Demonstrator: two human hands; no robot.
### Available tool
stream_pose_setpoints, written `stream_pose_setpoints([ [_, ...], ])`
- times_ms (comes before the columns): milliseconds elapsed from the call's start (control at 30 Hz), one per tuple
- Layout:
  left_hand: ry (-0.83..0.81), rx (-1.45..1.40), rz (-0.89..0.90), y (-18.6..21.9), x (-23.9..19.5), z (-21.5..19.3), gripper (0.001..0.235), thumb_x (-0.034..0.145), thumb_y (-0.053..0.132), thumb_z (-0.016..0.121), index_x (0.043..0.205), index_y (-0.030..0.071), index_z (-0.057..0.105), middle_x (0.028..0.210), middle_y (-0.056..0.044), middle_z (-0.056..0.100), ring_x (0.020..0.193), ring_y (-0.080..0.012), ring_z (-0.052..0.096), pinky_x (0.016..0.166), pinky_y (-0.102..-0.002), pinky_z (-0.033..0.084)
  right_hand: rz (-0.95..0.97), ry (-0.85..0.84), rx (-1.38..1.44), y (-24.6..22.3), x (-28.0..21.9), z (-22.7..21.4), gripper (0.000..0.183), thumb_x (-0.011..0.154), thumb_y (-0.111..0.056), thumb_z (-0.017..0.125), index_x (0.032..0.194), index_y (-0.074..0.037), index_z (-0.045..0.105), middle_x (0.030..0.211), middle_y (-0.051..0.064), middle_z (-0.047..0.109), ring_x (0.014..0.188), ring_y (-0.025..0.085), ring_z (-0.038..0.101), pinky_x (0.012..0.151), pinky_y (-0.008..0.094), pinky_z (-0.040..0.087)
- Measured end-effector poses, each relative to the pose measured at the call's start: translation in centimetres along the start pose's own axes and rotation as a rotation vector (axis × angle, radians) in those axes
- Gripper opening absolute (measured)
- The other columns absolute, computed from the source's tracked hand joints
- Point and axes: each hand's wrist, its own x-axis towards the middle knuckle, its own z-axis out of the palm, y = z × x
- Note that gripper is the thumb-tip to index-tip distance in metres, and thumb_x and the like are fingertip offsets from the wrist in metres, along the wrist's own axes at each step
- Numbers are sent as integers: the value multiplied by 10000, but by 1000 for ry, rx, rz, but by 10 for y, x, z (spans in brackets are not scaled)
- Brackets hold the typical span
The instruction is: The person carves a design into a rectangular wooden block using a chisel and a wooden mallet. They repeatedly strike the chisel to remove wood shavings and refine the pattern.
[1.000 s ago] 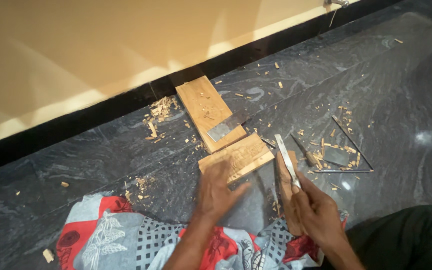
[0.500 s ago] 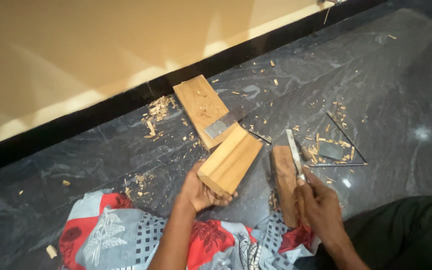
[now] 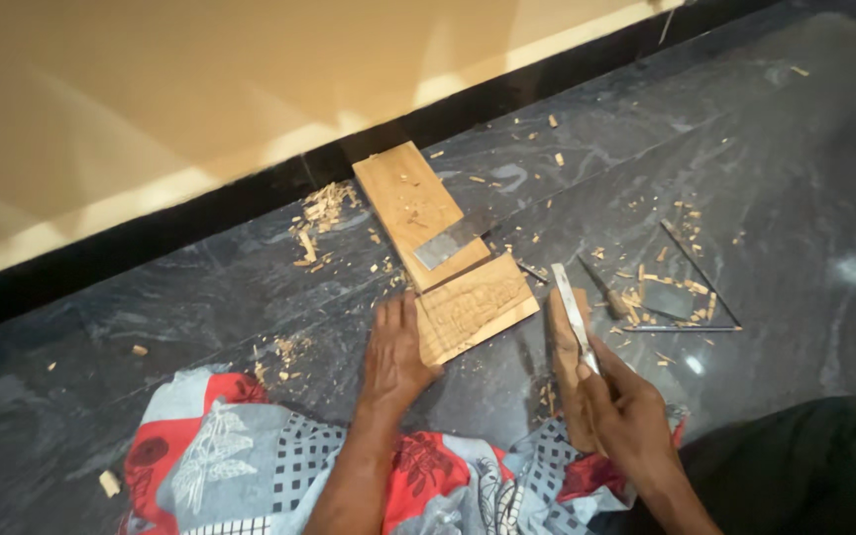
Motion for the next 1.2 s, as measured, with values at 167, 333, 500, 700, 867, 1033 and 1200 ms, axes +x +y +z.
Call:
stream_pose_setpoints([
  [167,-15,-27,-4,-7,-1,4,1040,448,130,947,1357,-38,472,1299,-195,521,1268,-402,460,1107,-436,403,-39,-93,0,1,-10,17,586,924,-203,675,1495,-158,556,771,23,626,650,89,493,559,289,439],
  [333,-98,-65,-63,-17,-4,12,1024,477,207,941,1360,-37,486,1368,-193,504,1298,-387,447,1123,-418,391,59,-114,-304,-4,-9,22,662,873,-266,763,1482,-230,507,981,94,779,848,154,714,782,319,555],
  [500,-182,-185,-234,-34,3,31,1173,458,274,977,1437,-31,410,1418,-198,444,1331,-383,391,1129,-402,361,-114,-144,-384,12,-6,26,589,819,-186,788,1355,-107,556,1032,138,749,910,179,694,801,335,552],
  [700,-100,-224,-286,-34,4,47,1144,513,298,954,1471,8,400,1471,-185,429,1376,-382,382,1163,-416,363,276,-297,11,26,-12,48,528,954,-151,684,1473,-155,585,786,129,672,589,185,507,540,359,400],
  [867,-131,-191,-290,-26,6,49,1307,474,372,1016,1501,-14,305,1505,-202,359,1402,-393,323,1160,-434,340,13,-271,-173,13,-28,56,601,915,-157,602,1504,-243,517,763,77,727,625,173,647,610,336,541],
  [1033,-126,-182,-262,-27,10,43,1334,457,388,1027,1512,8,304,1499,-197,367,1409,-389,324,1173,-431,324,-38,-274,-381,2,-30,59,558,928,-221,619,1471,-307,522,744,168,724,652,240,684,674,376,550],
  [1200,-165,-154,-269,-24,12,43,1327,494,391,1011,1526,1,273,1490,-204,363,1403,-388,323,1175,-435,307,-601,-160,-326,8,-27,63,548,892,-141,621,1435,-131,543,932,256,729,814,352,711,745,434,535],
])
